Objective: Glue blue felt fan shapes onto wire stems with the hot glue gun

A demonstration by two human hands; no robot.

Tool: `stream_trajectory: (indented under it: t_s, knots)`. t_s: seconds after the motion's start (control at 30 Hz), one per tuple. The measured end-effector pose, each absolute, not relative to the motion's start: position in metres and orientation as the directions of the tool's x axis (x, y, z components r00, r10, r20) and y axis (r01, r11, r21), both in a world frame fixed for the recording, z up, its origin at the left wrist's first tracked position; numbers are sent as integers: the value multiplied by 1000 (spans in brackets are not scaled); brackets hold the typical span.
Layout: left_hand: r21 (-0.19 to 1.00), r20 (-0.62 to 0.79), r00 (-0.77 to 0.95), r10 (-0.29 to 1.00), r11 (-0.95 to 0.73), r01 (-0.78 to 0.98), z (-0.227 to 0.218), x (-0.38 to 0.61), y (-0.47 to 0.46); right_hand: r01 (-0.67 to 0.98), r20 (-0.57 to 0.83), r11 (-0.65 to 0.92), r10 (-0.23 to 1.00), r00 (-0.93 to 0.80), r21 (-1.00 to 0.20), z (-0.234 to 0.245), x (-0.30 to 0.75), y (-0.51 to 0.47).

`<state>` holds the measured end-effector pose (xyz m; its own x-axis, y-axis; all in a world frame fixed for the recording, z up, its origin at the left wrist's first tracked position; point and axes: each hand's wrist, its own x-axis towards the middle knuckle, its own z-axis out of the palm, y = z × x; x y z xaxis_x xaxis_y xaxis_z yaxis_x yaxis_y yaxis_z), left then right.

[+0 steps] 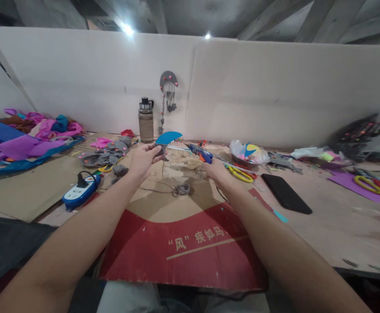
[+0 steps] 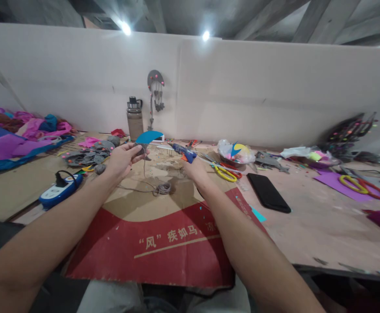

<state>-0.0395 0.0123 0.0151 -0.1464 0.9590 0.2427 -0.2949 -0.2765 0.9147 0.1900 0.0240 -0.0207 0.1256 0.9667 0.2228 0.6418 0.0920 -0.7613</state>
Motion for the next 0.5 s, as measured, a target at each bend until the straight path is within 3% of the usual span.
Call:
stream_trajectory:
  t_s: [0.13,0.3,0.37,0.5]
  knots:
    - [927,229,-150,962,-262,-268,13,-41,14,441,372,240,897,240,-865,-15,186,20]
    - [938,215,-135,967,-243,-249,9,-41,16,199,350,330,933,80,-923,-2,167,-1]
    - [940,215,-132,968,-241,-242,7,-41,18,173,369,362,929,15,-916,4,161,-11]
    - [955,188,-123,974,-210,-208,5,-40,19,290,414,409,909,-47,-865,8,156,-20]
